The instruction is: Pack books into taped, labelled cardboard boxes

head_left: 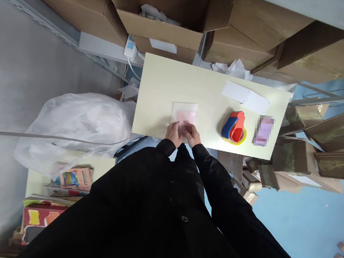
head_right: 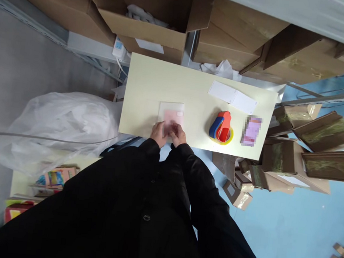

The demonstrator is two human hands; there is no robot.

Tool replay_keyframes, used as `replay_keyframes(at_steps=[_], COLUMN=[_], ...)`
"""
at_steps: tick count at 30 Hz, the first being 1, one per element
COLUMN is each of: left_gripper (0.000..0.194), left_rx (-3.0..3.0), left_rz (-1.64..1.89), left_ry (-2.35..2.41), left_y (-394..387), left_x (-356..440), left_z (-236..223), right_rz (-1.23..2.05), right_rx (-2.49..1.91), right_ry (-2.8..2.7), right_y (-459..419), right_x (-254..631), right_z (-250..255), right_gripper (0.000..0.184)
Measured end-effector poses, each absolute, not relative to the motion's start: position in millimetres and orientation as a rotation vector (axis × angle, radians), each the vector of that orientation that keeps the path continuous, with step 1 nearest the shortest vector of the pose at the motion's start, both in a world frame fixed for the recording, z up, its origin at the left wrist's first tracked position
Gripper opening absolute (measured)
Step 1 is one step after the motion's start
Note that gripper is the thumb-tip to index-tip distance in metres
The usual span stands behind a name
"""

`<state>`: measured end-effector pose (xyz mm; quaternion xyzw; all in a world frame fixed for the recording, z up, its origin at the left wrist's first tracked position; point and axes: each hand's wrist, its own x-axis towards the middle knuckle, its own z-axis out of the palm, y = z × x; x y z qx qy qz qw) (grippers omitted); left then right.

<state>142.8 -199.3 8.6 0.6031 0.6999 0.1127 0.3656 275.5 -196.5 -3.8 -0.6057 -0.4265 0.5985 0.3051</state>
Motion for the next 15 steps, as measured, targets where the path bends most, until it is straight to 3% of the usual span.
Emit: replay_keyframes(at_steps=[8, 15], left_gripper=[0.059, 0.052], left_rx=[1.299, 1.095], left_rz=[0.305, 0.387], left_ry=[1.860, 1.872], left_y=[-201.7, -196.3], left_x=[158.2, 158.6], left_z=[-12.3, -12.2], right_rz=[1.224, 1.487], right_rx=[-1.971, -1.913], right_ry=[-1.089, -0.748], right_y=[-202.4, -193.2], right_x=[296.9, 310.2], right_z=[-5.7, -19.2], right_gripper=[0.041, 0.045])
